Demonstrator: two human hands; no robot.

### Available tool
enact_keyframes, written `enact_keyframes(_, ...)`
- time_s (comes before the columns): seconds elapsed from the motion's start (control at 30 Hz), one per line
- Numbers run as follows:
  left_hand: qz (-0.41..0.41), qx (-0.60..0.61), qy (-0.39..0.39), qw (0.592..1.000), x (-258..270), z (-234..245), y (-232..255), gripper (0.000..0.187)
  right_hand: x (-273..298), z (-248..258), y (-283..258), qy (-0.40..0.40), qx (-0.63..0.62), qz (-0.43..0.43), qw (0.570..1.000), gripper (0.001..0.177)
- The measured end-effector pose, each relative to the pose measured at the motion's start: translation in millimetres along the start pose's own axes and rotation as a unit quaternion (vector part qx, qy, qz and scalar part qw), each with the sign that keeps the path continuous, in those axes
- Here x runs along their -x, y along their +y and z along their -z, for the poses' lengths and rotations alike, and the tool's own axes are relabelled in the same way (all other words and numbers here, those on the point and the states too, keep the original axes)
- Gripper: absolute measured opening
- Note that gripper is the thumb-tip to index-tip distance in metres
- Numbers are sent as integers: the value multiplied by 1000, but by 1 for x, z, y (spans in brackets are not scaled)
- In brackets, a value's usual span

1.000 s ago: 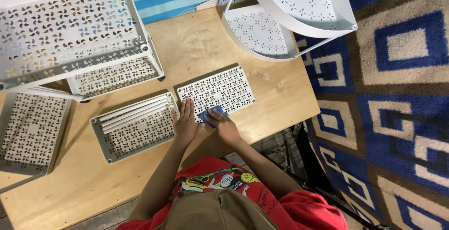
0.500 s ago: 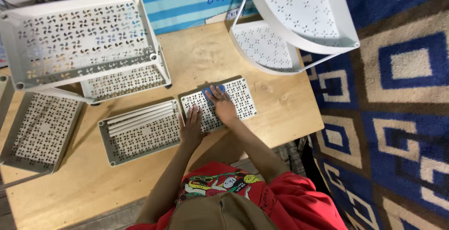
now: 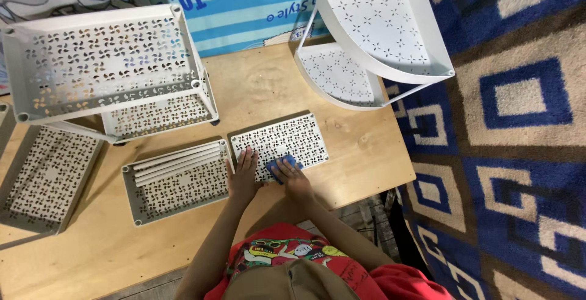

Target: The person wipes several white perforated plastic trays and their supporting rods with a blue cloth on a wooden table. They handle each tray one at a time, turning them over and wiping both sides and edges.

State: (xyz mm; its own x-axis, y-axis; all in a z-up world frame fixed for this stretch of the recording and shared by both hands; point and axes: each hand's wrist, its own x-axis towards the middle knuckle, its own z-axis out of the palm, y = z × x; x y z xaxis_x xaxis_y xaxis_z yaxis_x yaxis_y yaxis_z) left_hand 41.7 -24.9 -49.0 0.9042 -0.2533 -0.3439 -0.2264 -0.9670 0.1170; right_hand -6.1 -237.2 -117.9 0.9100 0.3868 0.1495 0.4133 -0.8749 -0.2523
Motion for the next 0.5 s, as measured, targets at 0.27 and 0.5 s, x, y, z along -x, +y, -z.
enact_keyframes(0.27, 8, 12, 13, 1000, -1, -5, 2, 122, -45, 28, 16, -33, -55, -63, 996, 78)
enact_keyframes(0.5, -5, 7, 24, 1000, -1, -9, -2, 123, -100, 30, 22, -37, 23, -82, 996, 68)
